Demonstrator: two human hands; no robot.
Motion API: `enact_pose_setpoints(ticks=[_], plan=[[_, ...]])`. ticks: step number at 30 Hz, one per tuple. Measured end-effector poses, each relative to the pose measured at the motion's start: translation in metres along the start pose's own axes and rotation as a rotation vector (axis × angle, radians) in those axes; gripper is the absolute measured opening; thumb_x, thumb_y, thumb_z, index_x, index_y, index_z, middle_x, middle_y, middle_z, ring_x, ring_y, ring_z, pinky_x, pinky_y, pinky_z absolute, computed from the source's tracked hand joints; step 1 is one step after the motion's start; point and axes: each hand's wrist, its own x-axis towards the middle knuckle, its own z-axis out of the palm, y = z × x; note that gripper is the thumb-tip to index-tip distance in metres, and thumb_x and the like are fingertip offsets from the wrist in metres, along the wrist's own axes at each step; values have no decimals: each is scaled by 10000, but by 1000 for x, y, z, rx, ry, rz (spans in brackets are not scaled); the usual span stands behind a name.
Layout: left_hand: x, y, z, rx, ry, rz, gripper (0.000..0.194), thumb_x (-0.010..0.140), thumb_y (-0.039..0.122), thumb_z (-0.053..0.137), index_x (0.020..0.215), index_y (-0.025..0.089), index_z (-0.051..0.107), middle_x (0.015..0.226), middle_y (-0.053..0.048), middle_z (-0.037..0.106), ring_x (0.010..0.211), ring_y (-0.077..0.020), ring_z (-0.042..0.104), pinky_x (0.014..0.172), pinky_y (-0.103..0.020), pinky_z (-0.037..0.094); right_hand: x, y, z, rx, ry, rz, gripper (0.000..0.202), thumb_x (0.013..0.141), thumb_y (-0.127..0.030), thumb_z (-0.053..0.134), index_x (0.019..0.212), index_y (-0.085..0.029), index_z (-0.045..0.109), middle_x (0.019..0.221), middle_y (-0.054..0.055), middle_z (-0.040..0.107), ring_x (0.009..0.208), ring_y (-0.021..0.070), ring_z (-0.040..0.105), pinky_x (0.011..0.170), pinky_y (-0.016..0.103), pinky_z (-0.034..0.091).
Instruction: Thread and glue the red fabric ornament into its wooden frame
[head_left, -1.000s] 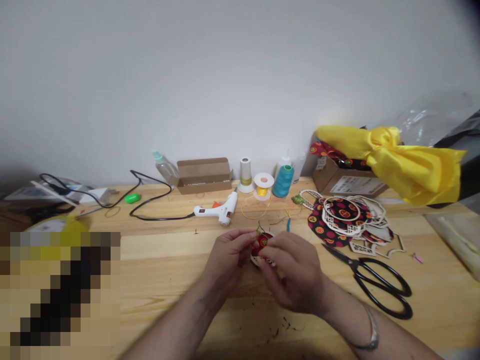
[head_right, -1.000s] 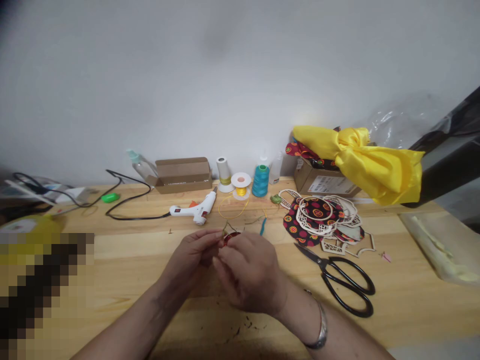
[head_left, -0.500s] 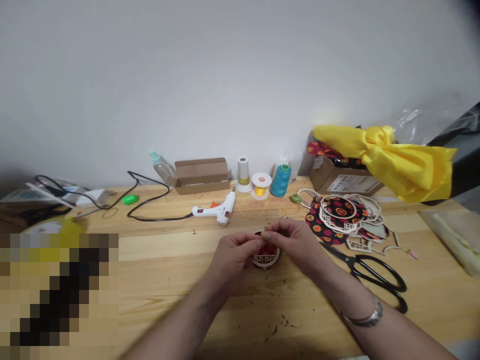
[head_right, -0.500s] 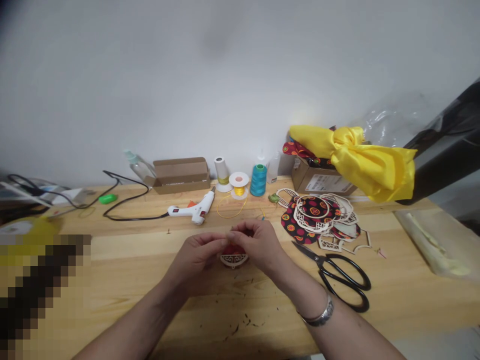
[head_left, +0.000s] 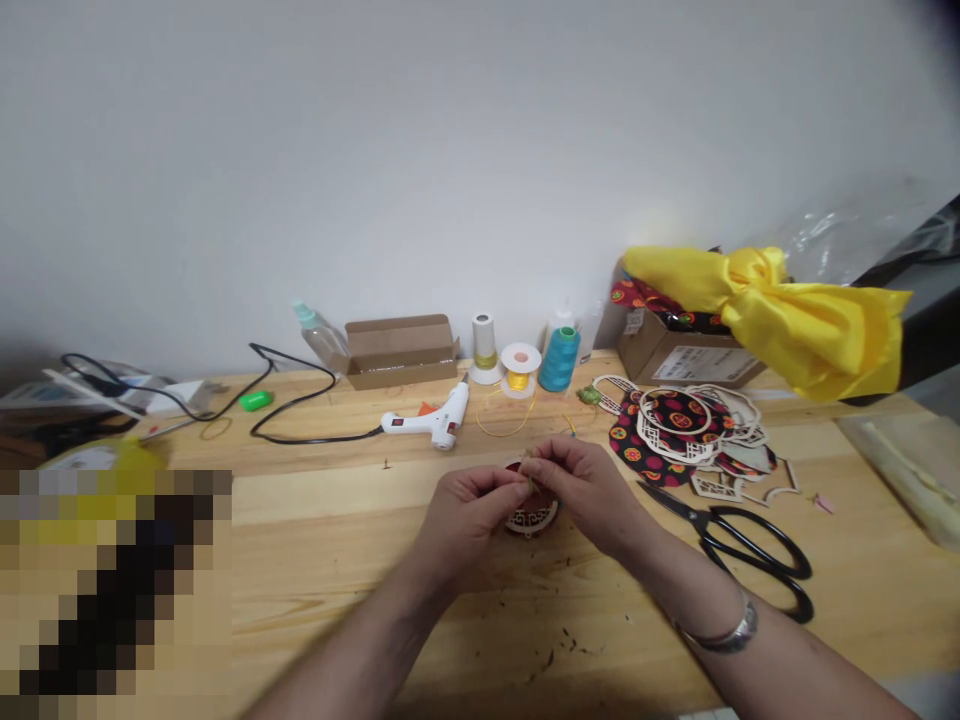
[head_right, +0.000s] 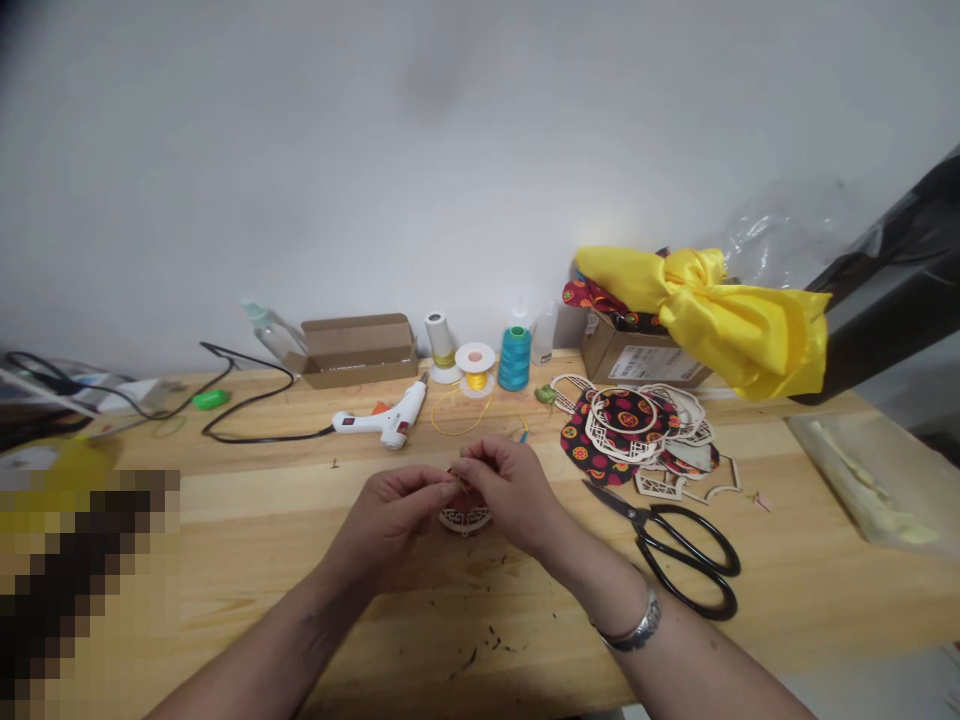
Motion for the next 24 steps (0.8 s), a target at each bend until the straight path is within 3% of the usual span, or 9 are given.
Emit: enact_pose_setpoints(ticks=[6, 11, 18, 24], plan=[[4, -4, -4, -49, 29, 5, 108, 645, 228, 667, 657, 124, 692, 591, -23, 647, 555, -119, 542, 559, -232, 387, 0, -2, -3, 111, -119, 106, 288, 770, -404, 503, 689, -139, 584, 537, -8, 584, 445, 102, 546, 446, 218, 442], [4, -2, -4, -10, 58, -7, 158, 623, 277, 688, 649, 121, 695, 538, -19, 625, 517, -118, 525, 521, -231, 377, -1, -3, -2, 95, -100, 113, 191, 658, -297, 648, 734, -122, 628, 544, -13, 597, 457, 81, 522, 466, 201, 423], [4, -3, -3, 8, 50, -31, 168, 633, 286, 687, 664, 120, 693, 582, -31, 657, 547, -128, 550, 553, -238, 402, 1, -1, -4, -72, 21, -18, 74, 639, -203, 630, 631, -133, 606, 553, -25, 563, 503, 83, 475, 486, 209, 389], [3, -2, -1, 7, 50, -26, 152, 639, 283, 685, 653, 132, 690, 603, -26, 671, 556, -121, 556, 562, -227, 407, 1, 2, -6, -245, 12, -125, 85, 684, -168, 558, 604, -150, 540, 555, -30, 530, 537, 93, 457, 511, 213, 382]])
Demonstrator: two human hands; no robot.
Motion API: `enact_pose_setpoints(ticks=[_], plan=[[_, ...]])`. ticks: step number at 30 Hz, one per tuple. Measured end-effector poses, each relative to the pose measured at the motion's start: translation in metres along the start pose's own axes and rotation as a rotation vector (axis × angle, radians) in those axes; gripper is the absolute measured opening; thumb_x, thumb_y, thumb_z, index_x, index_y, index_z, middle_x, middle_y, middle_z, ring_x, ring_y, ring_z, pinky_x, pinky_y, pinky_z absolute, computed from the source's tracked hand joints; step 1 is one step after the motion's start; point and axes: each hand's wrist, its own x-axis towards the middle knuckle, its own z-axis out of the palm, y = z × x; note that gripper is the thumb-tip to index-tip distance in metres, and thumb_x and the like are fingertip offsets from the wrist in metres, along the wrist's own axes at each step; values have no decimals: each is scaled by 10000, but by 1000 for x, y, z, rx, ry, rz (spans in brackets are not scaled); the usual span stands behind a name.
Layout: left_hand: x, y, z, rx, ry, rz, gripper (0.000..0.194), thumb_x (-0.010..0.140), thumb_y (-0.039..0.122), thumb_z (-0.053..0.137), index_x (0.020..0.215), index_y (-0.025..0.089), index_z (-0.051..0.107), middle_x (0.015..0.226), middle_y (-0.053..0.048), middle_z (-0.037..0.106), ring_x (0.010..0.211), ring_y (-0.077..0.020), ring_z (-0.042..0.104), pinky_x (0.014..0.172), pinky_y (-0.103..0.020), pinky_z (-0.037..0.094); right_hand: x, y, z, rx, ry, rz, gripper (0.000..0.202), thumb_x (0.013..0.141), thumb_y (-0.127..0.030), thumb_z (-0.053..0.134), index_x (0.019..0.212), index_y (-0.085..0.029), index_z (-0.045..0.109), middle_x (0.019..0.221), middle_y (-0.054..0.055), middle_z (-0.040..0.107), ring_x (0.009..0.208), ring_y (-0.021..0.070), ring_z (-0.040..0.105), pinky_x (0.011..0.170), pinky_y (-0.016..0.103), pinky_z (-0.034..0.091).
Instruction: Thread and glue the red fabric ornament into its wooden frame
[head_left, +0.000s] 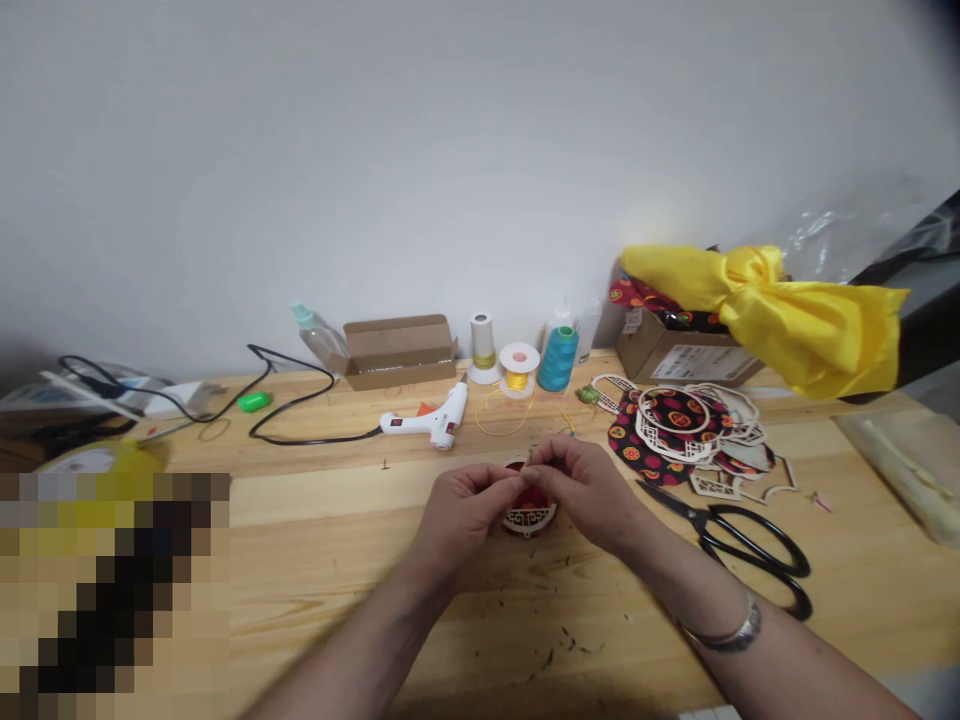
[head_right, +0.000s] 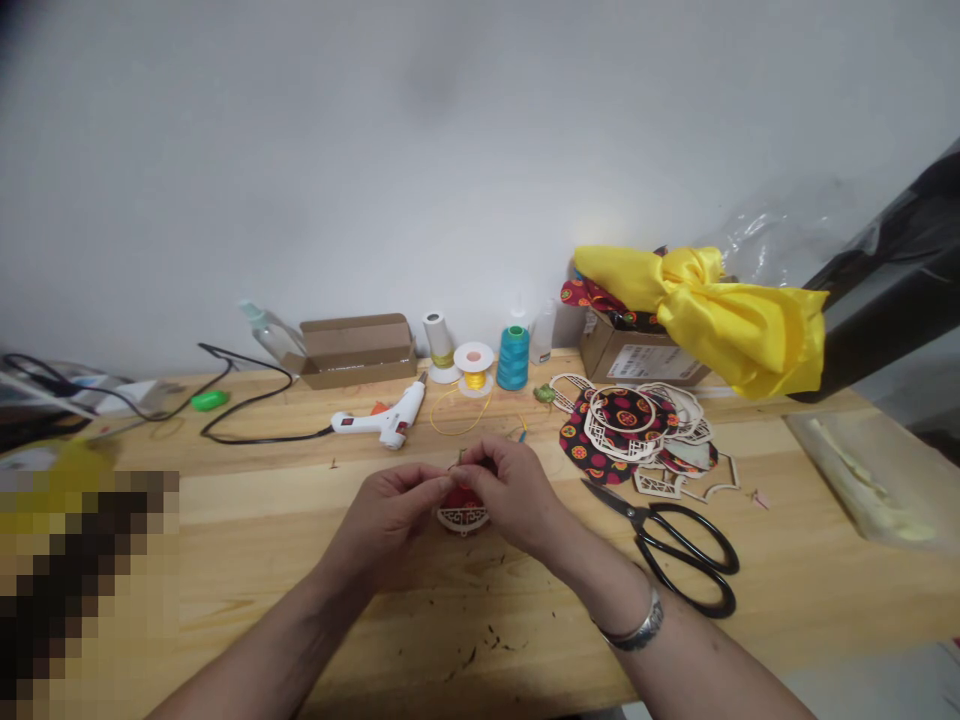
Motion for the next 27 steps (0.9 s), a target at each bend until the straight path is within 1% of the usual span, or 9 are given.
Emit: enact_pose_setpoints(ticks=[3, 6, 10, 13, 15, 18, 22, 24, 27], plan=[[-1, 2, 1, 36, 20, -1, 140, 640, 271, 685, 665, 133, 695, 563, -8, 652, 492, -91, 512, 508, -202, 376, 0, 2, -1, -80, 10, -67, 111, 706, -158, 529, 596, -157, 518, 548, -34, 508, 539, 95, 445, 516, 212, 370], [-3, 5, 2, 83, 30, 17, 134, 644, 262, 680, 674, 133, 700, 517, 13, 621, 442, -68, 459, 467, -188, 344, 1, 3, -1, -118, 15, -86, 114, 718, -167, 517, 605, -160, 510, 557, -33, 499, 548, 98, 439, 526, 215, 366], [-4, 7, 3, 106, 42, 58, 121, 650, 249, 669, 670, 134, 702, 525, 13, 620, 448, -70, 456, 460, -187, 335, 2, 4, 0, -108, 1, -62, 104, 717, -188, 528, 618, -156, 530, 564, -30, 506, 553, 101, 447, 532, 216, 370], [-5, 8, 3, 108, 54, 56, 101, 637, 234, 671, 664, 143, 705, 526, 17, 624, 452, -76, 464, 464, -191, 337, 3, 4, 0, -73, -19, -24, 97, 720, -210, 537, 649, -149, 565, 581, -21, 540, 553, 105, 469, 527, 215, 384], [-4, 8, 3, 105, 56, 50, 98, 628, 234, 675, 660, 147, 706, 523, 18, 623, 446, -76, 462, 463, -194, 338, 3, 5, 0, -74, -4, -15, 107, 719, -225, 549, 647, -146, 568, 580, -18, 549, 548, 107, 474, 516, 215, 388], [-4, 8, 3, 96, 61, 47, 105, 624, 239, 678, 663, 146, 706, 509, 17, 613, 435, -74, 451, 457, -195, 333, 2, 6, 0, -129, 23, -64, 125, 727, -221, 551, 624, -151, 550, 574, -20, 540, 553, 106, 470, 520, 214, 385], [-5, 8, 4, 87, 65, 33, 117, 618, 255, 685, 643, 142, 700, 477, 19, 588, 419, -72, 434, 445, -197, 321, 1, 5, -1, -206, 6, -150, 148, 753, -177, 518, 605, -161, 514, 558, -31, 521, 545, 99, 464, 519, 206, 364], [-5, 9, 4, 92, 69, 26, 123, 620, 263, 685, 639, 142, 698, 462, 25, 573, 409, -66, 422, 440, -195, 317, 1, 4, -2, -223, -1, -168, 160, 758, -164, 507, 599, -163, 498, 546, -35, 512, 532, 95, 458, 507, 201, 353], [-6, 12, 3, 116, 73, 27, 118, 634, 257, 679, 639, 140, 692, 486, 21, 587, 409, -56, 418, 443, -189, 323, 2, 3, -3, -237, -9, -159, 161, 768, -153, 486, 607, -166, 485, 546, -35, 512, 529, 97, 456, 505, 202, 350]])
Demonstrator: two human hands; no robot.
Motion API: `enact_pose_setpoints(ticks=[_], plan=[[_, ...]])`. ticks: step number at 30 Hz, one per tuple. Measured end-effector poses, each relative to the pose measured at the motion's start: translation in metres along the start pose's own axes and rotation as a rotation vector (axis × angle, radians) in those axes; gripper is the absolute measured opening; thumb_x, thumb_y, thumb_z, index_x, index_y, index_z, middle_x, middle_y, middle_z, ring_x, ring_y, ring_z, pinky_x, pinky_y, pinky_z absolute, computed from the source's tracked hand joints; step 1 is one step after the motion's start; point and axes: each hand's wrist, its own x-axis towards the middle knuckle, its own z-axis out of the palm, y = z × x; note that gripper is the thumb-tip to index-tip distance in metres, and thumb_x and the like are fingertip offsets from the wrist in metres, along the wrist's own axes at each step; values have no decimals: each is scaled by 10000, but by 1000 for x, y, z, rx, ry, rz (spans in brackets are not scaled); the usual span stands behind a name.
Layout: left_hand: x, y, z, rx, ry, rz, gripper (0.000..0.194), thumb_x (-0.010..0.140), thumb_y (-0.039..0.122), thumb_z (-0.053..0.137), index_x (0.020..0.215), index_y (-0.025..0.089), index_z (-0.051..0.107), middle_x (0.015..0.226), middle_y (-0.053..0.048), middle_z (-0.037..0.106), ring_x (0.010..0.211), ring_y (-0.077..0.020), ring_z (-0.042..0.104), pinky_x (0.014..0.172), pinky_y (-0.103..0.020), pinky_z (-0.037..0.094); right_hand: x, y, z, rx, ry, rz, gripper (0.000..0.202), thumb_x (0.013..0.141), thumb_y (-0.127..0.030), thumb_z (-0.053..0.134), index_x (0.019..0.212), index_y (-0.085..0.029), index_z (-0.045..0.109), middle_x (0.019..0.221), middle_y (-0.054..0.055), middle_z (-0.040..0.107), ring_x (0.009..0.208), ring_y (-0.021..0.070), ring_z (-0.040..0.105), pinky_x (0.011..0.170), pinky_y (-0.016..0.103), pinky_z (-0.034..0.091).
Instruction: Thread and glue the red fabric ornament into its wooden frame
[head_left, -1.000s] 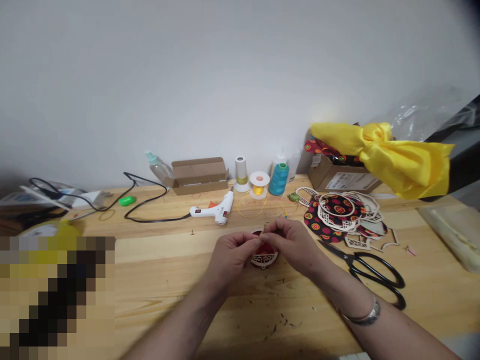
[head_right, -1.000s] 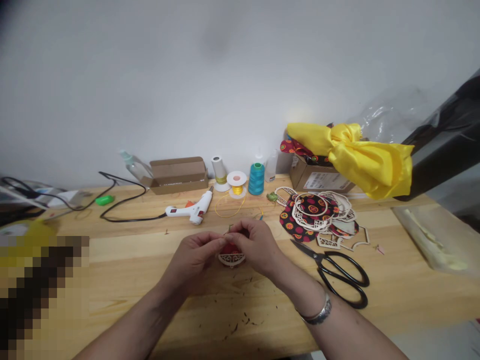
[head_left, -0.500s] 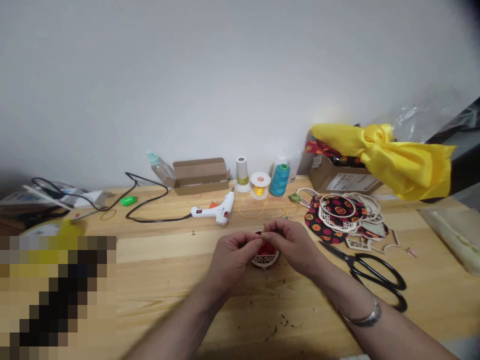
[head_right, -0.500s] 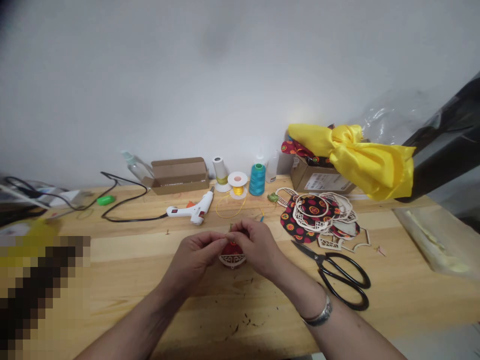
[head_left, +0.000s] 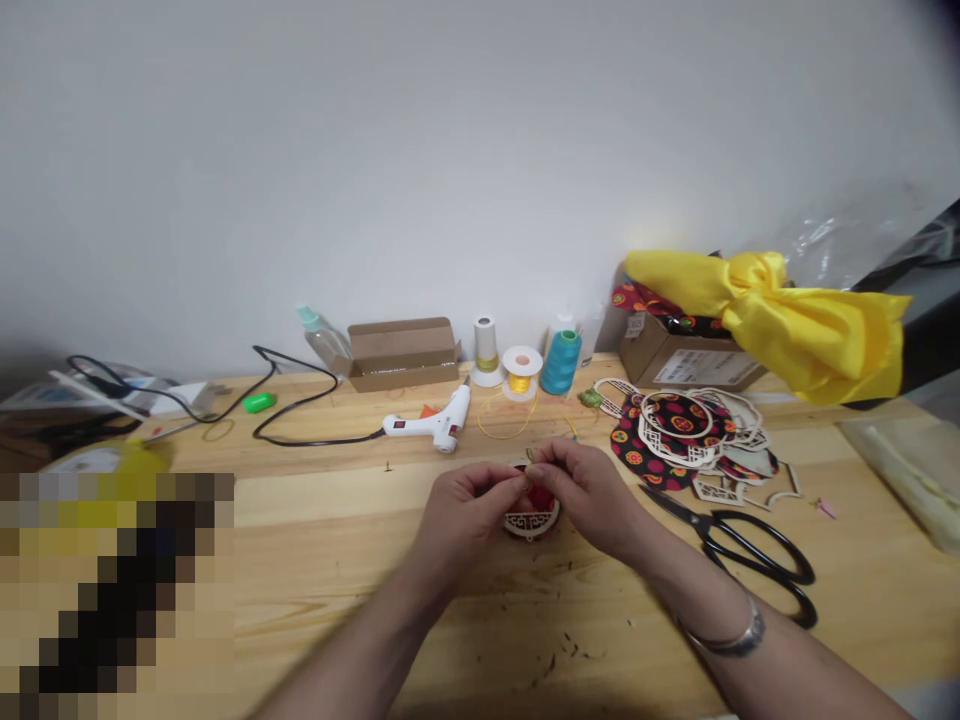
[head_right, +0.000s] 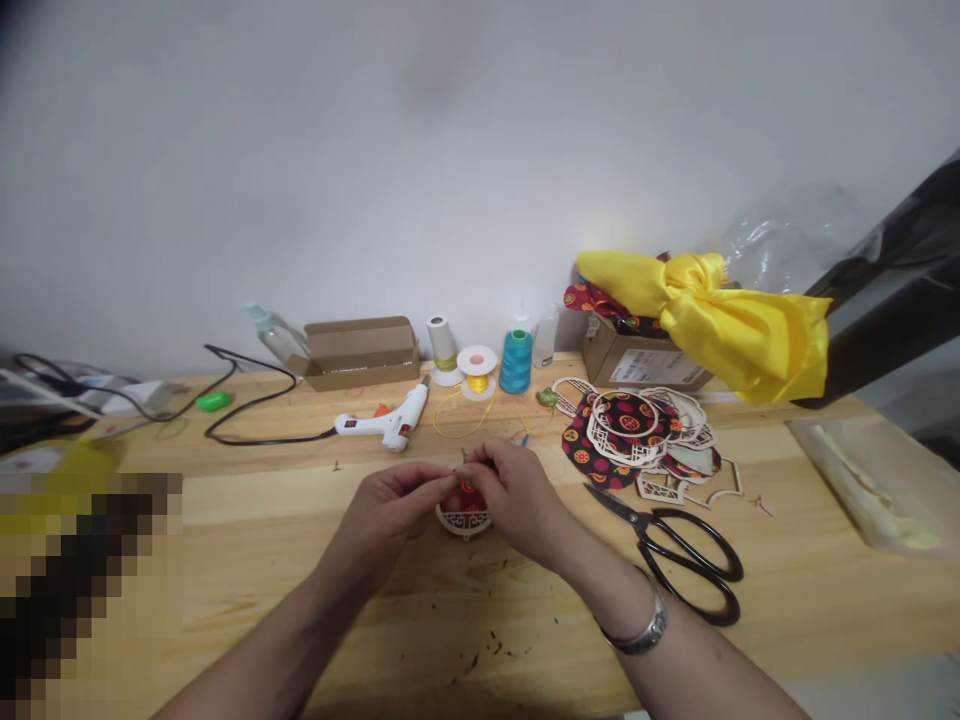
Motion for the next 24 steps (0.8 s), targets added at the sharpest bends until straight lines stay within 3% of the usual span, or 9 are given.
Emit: enact_pose_setpoints(ticks=[5, 8, 11, 14, 19, 21, 24], plan=[[1, 3, -2, -36, 25, 4, 102, 640, 242, 683, 663, 143, 685, 532, 5, 622, 466, -77, 499, 495, -195, 394, 1, 1, -1, -66, 47, 2, 147, 779, -161, 467, 633, -174, 471, 570, -30, 509, 549, 107, 452, 517, 213, 343], [1, 1, -3, -19, 20, 30, 95, 657, 240, 666, 673, 148, 682, 811, -59, 680, 617, -127, 589, 583, -236, 456, 1, 2, -1, -100, 94, -13, 154, 785, -172, 458, 631, -177, 463, 571, -29, 499, 550, 111, 442, 514, 217, 328], [2, -4, -4, 129, 17, 158, 84, 672, 223, 645, 652, 153, 688, 1085, -100, 602, 912, -209, 584, 724, -278, 469, 0, 2, 0, -70, 115, -7, 160, 781, -176, 465, 621, -179, 459, 564, -34, 485, 549, 110, 437, 516, 217, 324], [2, -11, -4, 388, 75, 380, 86, 683, 182, 621, 639, 167, 693, 1103, -111, 570, 1087, -249, 488, 766, -290, 459, 1, 2, 1, 64, 101, 33, 159, 774, -194, 481, 617, -179, 459, 561, -38, 476, 543, 105, 433, 511, 213, 330], [0, -23, -1, 681, 108, 765, 161, 721, 99, 552, 715, 189, 686, 690, -68, 568, 1105, -245, 459, 795, -321, 447, 1, 0, 5, 437, 19, 189, 179, 749, -258, 523, 613, -180, 436, 501, -59, 443, 453, 77, 372, 437, 200, 291], [0, -27, 0, 730, 104, 819, 183, 734, 85, 534, 744, 185, 687, 712, -70, 545, 1048, -233, 493, 737, -295, 463, 1, -3, 7, 562, -9, 249, 187, 732, -263, 543, 614, -177, 428, 491, -64, 443, 431, 65, 350, 418, 191, 268], [0, -30, 2, 757, 124, 804, 190, 750, 93, 517, 745, 176, 688, 907, -92, 510, 833, -170, 568, 618, -253, 470, 0, -6, 8, 688, -34, 304, 200, 710, -264, 570, 608, -171, 425, 481, -66, 451, 416, 51, 329, 410, 184, 239]])
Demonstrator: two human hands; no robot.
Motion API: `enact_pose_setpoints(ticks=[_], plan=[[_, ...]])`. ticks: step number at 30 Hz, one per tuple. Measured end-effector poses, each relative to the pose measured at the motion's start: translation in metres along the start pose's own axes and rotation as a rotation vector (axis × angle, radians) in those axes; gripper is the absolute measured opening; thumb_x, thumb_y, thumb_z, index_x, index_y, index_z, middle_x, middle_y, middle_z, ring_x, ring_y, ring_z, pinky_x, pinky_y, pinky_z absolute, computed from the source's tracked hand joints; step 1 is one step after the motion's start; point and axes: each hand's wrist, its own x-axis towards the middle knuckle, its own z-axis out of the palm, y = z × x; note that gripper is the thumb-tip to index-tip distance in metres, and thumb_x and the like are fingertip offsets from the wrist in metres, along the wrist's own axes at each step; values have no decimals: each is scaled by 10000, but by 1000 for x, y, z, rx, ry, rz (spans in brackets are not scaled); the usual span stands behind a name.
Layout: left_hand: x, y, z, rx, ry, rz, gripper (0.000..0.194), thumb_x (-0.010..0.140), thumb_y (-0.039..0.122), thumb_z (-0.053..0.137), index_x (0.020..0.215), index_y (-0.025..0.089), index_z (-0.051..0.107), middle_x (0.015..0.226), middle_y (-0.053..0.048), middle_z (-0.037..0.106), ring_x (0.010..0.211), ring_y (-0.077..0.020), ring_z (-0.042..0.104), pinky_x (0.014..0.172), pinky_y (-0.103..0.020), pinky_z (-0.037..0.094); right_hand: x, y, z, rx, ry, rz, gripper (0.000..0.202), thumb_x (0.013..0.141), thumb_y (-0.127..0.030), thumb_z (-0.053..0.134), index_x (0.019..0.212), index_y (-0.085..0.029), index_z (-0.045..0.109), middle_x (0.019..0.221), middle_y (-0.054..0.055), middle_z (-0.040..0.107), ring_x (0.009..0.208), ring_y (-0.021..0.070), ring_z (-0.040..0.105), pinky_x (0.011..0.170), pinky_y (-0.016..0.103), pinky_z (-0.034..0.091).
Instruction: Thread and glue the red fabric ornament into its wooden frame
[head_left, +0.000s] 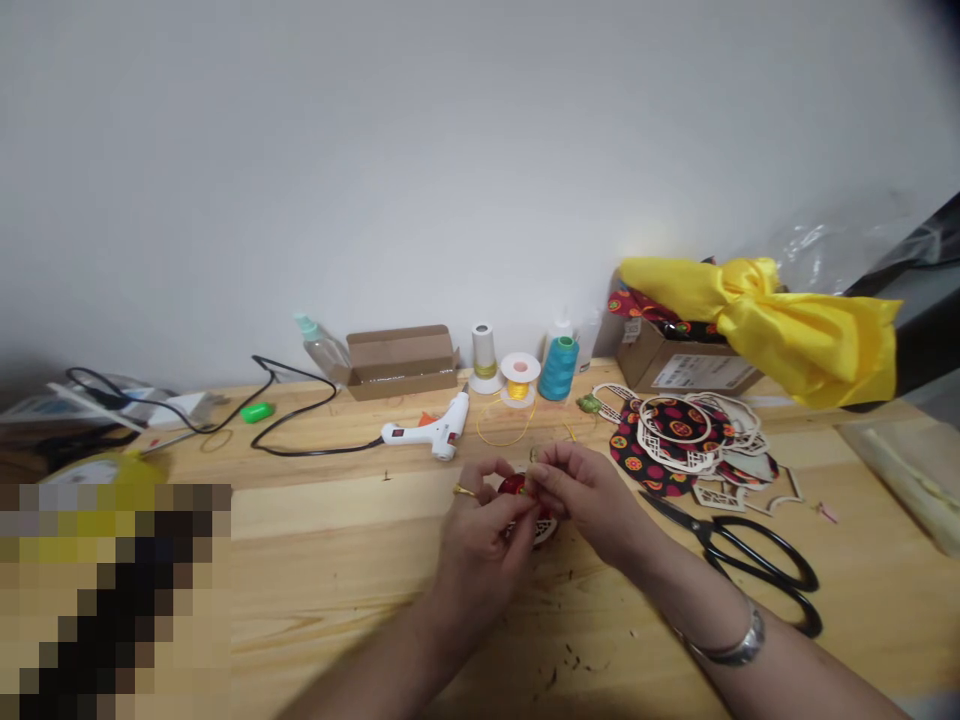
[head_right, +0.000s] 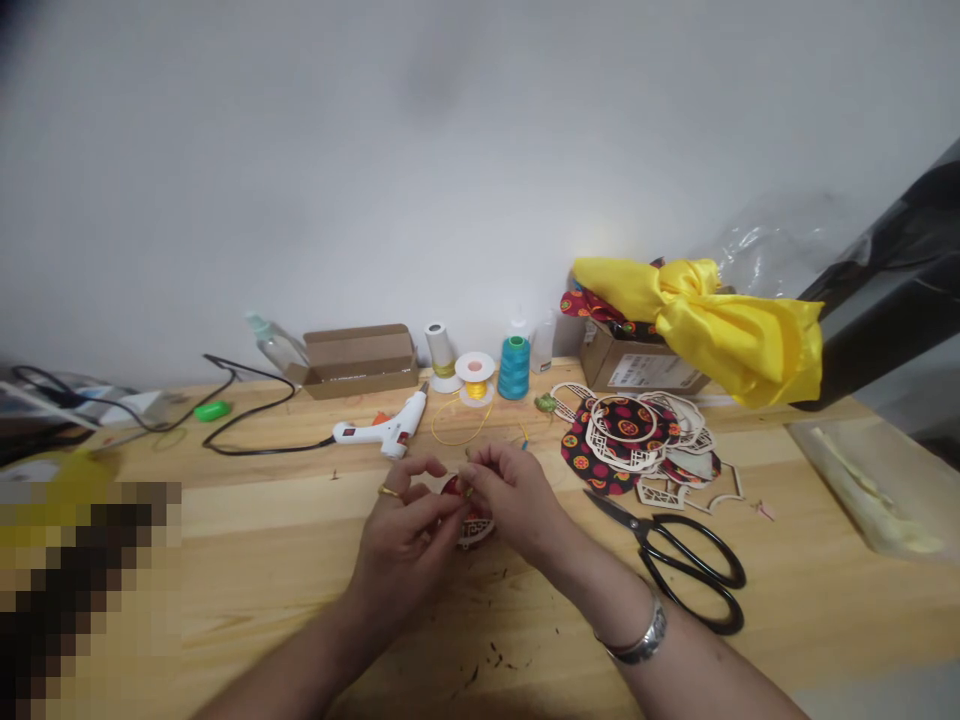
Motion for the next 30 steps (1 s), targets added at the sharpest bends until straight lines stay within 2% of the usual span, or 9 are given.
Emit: enact_pose_setpoints(ticks=[2, 6, 8, 9, 12, 14, 18, 24, 30], plan=[[0, 0, 1, 6, -4, -19, 194, 759, 102, 506, 719, 172, 682, 958, -95, 482, 782, -148, 571, 605, -250, 466, -1, 0, 1, 54, -19, 23, 209, 703, -276, 578, 605, -167, 429, 475, -68, 445, 404, 43, 310, 403, 182, 216], [0, 2, -2, -70, -44, -39, 160, 745, 105, 503, 698, 166, 643, 909, -99, 535, 942, -213, 537, 625, -246, 458, -1, -1, 0, 80, -48, 38, 210, 696, -274, 584, 609, -163, 429, 485, -79, 414, 404, 35, 304, 399, 176, 203], [1, 5, -6, -184, -64, -156, 102, 740, 129, 508, 757, 166, 602, 853, -88, 576, 853, -195, 565, 559, -224, 446, 0, -1, -2, 25, -31, 31, 204, 698, -268, 580, 612, -165, 427, 497, -76, 415, 419, 43, 332, 405, 176, 233], [2, 6, -7, -261, -79, -249, 107, 748, 151, 507, 826, 168, 578, 805, -71, 593, 735, -165, 580, 517, -214, 433, 0, 0, -2, -22, -16, 19, 194, 702, -263, 575, 615, -166, 431, 500, -74, 419, 426, 48, 344, 409, 179, 248], [5, 9, -10, -468, -153, -533, 301, 779, 211, 488, 1078, 170, 482, 602, 10, 589, 458, -95, 509, 429, -190, 386, 1, 1, -4, -180, 14, -40, 155, 720, -235, 545, 616, -163, 455, 499, -65, 429, 445, 61, 365, 426, 188, 286], [7, 10, -10, -527, -215, -615, 377, 770, 212, 500, 1142, 159, 465, 516, 41, 564, 412, -82, 479, 416, -178, 374, 1, 3, -4, -254, 7, -72, 133, 731, -216, 522, 622, -162, 469, 521, -54, 453, 467, 70, 387, 445, 194, 315], [9, 8, -7, -527, -220, -595, 347, 738, 195, 538, 1082, 150, 543, 574, 19, 608, 456, -84, 512, 444, -178, 397, 1, 3, -4, -395, 24, -111, 119, 732, -195, 509, 622, -158, 483, 564, -32, 491, 517, 88, 424, 483, 206, 349], [10, 5, -6, -591, -189, -600, 223, 716, 195, 561, 927, 153, 620, 797, -47, 679, 676, -145, 606, 602, -234, 472, 1, 1, -6, -526, 53, -141, 132, 723, -196, 522, 598, -159, 496, 554, -31, 498, 532, 96, 441, 498, 204, 353], [18, 13, -14, -571, -178, -708, 129, 681, 206, 597, 746, 120, 668, 554, 10, 608, 448, -71, 483, 439, -172, 378, 2, 0, -7, -511, 45, -111, 147, 700, -198, 538, 567, -157, 488, 534, -38, 482, 516, 89, 423, 480, 195, 343]])
